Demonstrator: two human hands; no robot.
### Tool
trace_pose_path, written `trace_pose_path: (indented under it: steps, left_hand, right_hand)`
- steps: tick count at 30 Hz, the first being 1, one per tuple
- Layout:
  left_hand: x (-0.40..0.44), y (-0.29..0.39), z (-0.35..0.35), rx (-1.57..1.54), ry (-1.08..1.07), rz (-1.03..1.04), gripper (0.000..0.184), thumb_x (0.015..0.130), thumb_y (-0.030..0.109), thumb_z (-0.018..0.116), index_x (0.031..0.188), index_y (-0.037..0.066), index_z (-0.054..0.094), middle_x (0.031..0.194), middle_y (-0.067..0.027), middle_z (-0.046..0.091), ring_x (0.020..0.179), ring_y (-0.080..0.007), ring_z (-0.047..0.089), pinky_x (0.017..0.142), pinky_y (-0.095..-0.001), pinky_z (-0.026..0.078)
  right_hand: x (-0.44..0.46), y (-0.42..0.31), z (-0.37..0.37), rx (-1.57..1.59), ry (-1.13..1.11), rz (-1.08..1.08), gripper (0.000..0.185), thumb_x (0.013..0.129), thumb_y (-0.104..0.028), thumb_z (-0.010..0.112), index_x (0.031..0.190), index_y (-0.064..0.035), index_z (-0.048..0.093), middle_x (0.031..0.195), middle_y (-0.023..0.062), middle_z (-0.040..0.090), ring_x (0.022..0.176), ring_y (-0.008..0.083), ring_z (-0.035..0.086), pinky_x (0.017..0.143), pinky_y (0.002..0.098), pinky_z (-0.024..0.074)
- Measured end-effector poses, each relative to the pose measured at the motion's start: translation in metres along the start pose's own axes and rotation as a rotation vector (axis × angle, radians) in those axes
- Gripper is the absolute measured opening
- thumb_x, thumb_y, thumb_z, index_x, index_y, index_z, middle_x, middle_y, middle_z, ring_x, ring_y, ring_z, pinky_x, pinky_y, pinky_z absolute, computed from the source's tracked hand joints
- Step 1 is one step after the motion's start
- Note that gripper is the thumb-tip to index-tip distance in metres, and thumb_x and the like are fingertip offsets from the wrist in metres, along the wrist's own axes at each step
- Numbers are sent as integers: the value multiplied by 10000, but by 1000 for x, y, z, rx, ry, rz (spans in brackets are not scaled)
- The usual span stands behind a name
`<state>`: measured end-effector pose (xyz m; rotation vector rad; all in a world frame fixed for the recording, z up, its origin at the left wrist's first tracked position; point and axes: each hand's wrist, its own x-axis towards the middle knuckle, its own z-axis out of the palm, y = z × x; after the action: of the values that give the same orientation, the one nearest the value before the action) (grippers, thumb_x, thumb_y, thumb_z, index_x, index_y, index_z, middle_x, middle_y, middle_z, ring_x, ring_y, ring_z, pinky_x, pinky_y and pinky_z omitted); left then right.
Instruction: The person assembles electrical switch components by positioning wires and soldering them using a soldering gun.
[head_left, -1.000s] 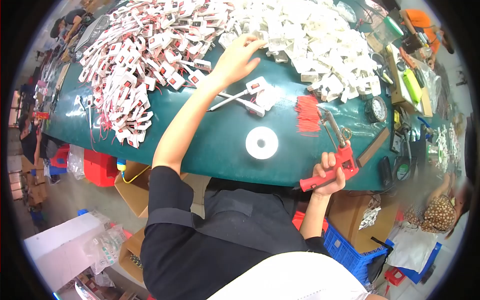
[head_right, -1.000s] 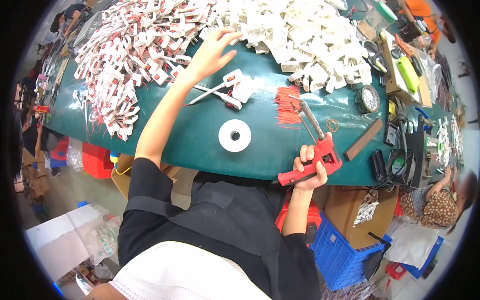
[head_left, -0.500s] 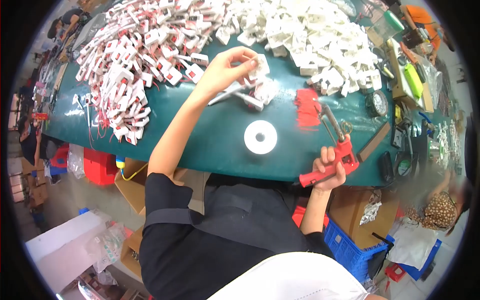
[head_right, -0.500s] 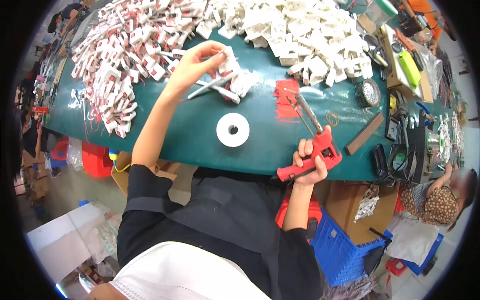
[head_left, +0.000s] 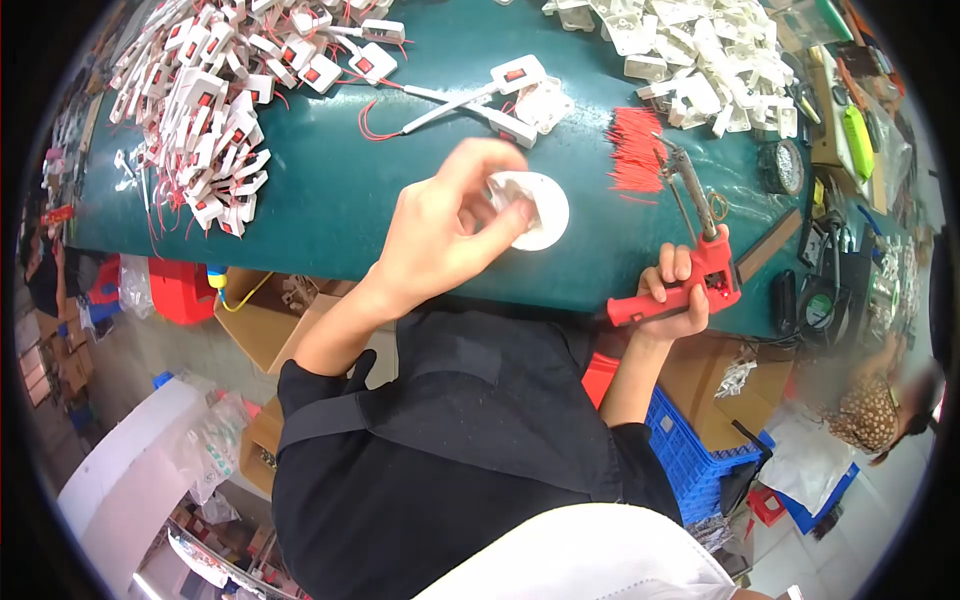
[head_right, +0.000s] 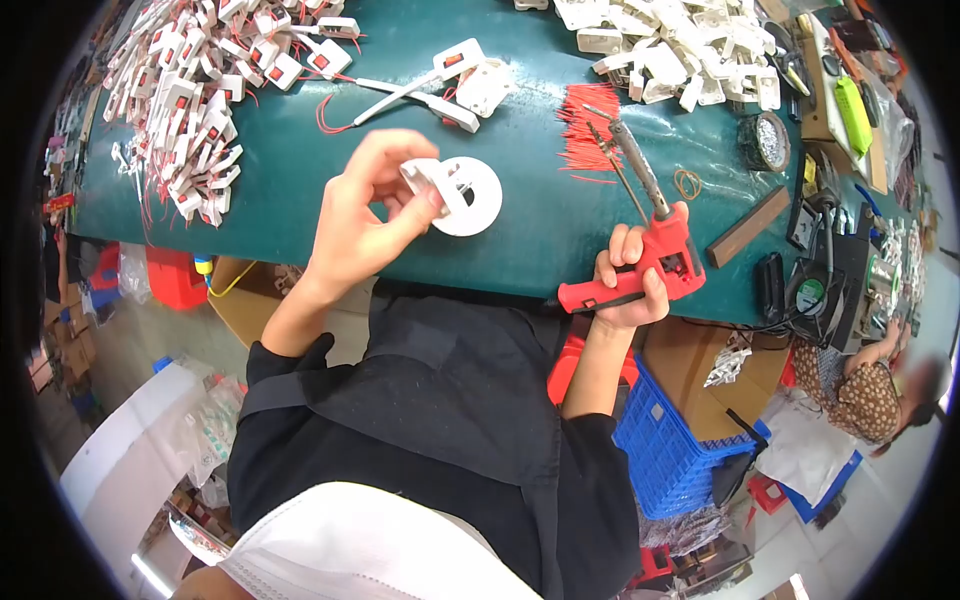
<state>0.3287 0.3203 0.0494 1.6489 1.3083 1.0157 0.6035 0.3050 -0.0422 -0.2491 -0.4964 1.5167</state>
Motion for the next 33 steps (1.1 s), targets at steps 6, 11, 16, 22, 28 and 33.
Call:
trace_pose_path:
  steps: [6,11,16,22,28,33]
  left_hand:
    - [-1,0,10,-183,-21,-234,206,852,137,647,1009,27,573,682,-45,648,478,-41,526,440,-181,384]
    - [-1,-18,16,-8,4,-313,244,853,204,645,793,24,492,554,-43,603,434,-49,510,395,-208,355]
    - [1,-27,22,373,144,-121,230,823,161,649,749,37,470,565,-24,573,465,-61,508,418,-229,360]
    - [1,-34,27,391,311,322,244,760,85,628,1004,76,629,896,-81,598,860,-270,583,776,-353,456]
    - [0,-35,16,352,77,398,344,691,184,729,1010,84,646,954,-66,609,941,-271,583,802,-374,449]
    - [-10,-30,22,526,222,362,324,689,263,705,972,112,661,838,-52,543,862,-254,550,831,-411,418]
  right_hand:
    - [0,0,1,-26,-3,8,764,797,-111,578,1447,-121,176,859,100,472,765,180,428,543,239,471]
    - [1,-1,1,-50,-32,42,748,809,-100,573,1445,-141,182,864,76,448,782,154,413,586,221,464]
    - [1,-1,3,-55,-28,38,749,809,-99,574,1445,-142,181,867,79,451,783,155,414,584,221,464]
    - [1,1,1,-52,0,8,760,794,-103,577,1441,-109,179,859,111,480,759,185,438,536,243,478]
    - [-1,0,2,-58,19,3,760,795,-99,576,1444,-121,180,866,109,467,748,180,421,545,247,471]
    - [1,0,5,-48,-52,42,753,806,-66,557,1447,-125,166,877,65,411,769,145,372,579,225,423]
